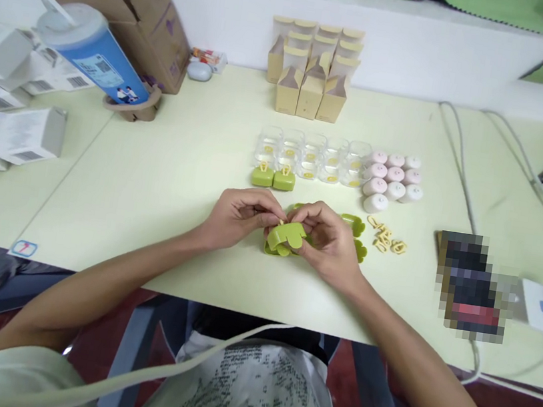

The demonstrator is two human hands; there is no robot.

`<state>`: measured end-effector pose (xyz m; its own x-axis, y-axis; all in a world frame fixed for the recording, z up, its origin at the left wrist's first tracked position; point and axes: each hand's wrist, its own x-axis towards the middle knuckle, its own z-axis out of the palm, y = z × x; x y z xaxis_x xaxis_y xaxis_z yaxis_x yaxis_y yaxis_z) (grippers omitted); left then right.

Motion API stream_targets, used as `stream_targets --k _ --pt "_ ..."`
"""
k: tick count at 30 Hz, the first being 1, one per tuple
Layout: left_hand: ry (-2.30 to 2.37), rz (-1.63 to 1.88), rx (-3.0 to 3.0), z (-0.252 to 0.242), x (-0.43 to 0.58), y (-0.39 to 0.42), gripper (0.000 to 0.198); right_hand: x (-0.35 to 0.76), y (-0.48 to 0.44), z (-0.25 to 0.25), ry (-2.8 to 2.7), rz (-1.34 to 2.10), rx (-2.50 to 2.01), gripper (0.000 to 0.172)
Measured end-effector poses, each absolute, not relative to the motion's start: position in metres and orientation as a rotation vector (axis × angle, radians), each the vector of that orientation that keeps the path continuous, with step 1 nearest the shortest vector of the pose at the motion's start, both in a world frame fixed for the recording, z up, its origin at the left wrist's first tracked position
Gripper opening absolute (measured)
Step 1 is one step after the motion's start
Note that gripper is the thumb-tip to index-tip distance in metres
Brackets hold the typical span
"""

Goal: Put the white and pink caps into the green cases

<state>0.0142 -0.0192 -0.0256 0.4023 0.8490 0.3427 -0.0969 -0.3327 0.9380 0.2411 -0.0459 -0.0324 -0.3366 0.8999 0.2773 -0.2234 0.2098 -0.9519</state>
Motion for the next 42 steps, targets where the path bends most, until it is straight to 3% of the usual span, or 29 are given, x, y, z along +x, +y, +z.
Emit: stream_targets --k 7,13,19,22,26,29,32,42 --pt "0.720 1.113 1.602 -0.020 0.017 -0.018 0.026 0.241 -0.052 -0.025 -1.394 1.379 -0.754 0.034" --pt "0.722 1.178 1.766 -0.024 0.015 -0.015 0.021 0.238 -0.054 -0.025 -1.343 1.484 -0.704 0.036" --pt "0.756 1.247 2.019 -0.029 0.007 -0.010 0.020 0.239 -0.052 -0.027 -1.452 1.480 -0.656 0.026" --pt "0.813 1.334 2.147 -0.031 0.000 -0.002 0.014 0.251 -0.044 -0.021 -1.554 1.308 -0.742 0.025" --pt "1.149 1.469 2.240 -0.045 -0.014 0.013 0.023 0.282 -0.021 0.000 -1.804 0.708 -1.028 0.021" --pt "1.347 1.347 2.245 -0.059 -0.022 0.023 0.035 0.296 -0.003 0.013 -2.098 0.221 -1.231 0.020" --pt "1.419 1.191 2.194 -0.069 -0.025 0.025 0.044 0.291 0.008 0.017 -2.408 -0.044 -1.392 0.025" --pt "1.378 1.172 2.118 -0.077 -0.024 0.027 0.050 0.268 0.015 -0.001 -2.570 -0.013 -1.483 0.020"
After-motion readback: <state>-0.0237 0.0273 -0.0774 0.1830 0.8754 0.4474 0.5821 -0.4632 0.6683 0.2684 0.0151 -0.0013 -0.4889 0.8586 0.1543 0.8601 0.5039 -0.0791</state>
